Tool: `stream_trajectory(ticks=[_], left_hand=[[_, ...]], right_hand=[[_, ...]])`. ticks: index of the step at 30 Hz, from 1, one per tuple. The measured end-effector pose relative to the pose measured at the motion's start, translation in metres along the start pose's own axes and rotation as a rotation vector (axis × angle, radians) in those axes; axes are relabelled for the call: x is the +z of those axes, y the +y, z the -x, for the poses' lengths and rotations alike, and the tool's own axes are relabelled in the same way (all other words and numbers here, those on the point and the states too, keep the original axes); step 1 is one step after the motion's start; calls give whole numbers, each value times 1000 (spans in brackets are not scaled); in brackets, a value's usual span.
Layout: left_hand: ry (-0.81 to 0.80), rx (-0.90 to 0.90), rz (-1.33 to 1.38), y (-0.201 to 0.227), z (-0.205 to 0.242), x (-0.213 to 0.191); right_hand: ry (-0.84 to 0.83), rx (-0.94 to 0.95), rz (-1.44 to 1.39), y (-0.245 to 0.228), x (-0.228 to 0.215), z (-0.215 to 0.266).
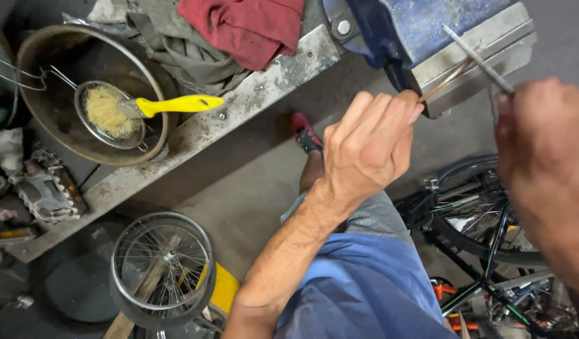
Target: Filing the end of a bicycle cable housing to ensure a smooth finish.
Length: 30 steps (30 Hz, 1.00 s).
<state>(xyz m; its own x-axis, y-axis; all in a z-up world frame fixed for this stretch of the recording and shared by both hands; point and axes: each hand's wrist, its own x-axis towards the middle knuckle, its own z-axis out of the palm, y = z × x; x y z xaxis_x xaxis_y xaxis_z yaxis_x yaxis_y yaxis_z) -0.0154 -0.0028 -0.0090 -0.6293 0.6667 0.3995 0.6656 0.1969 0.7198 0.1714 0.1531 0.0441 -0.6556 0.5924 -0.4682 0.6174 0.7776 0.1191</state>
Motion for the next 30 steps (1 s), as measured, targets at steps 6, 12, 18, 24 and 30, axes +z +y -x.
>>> stream_trajectory(ticks=[6,12,18,24,30], left_hand=[[-6,-21,4,1,0,3],[-52,-24,46,4,-3,1],[-50,-15,12,2,1,4],[-74,-32,53,1,0,7],[-82,-10,25,-1,-1,9]], right_hand=[[-505,-13,-873,21,24,3],[35,-200,330,-24,-35,9],[20,-65,40,-11,-25,0],[105,-58,355,-19,-24,2],[-60,50,161,-1,16,4]])
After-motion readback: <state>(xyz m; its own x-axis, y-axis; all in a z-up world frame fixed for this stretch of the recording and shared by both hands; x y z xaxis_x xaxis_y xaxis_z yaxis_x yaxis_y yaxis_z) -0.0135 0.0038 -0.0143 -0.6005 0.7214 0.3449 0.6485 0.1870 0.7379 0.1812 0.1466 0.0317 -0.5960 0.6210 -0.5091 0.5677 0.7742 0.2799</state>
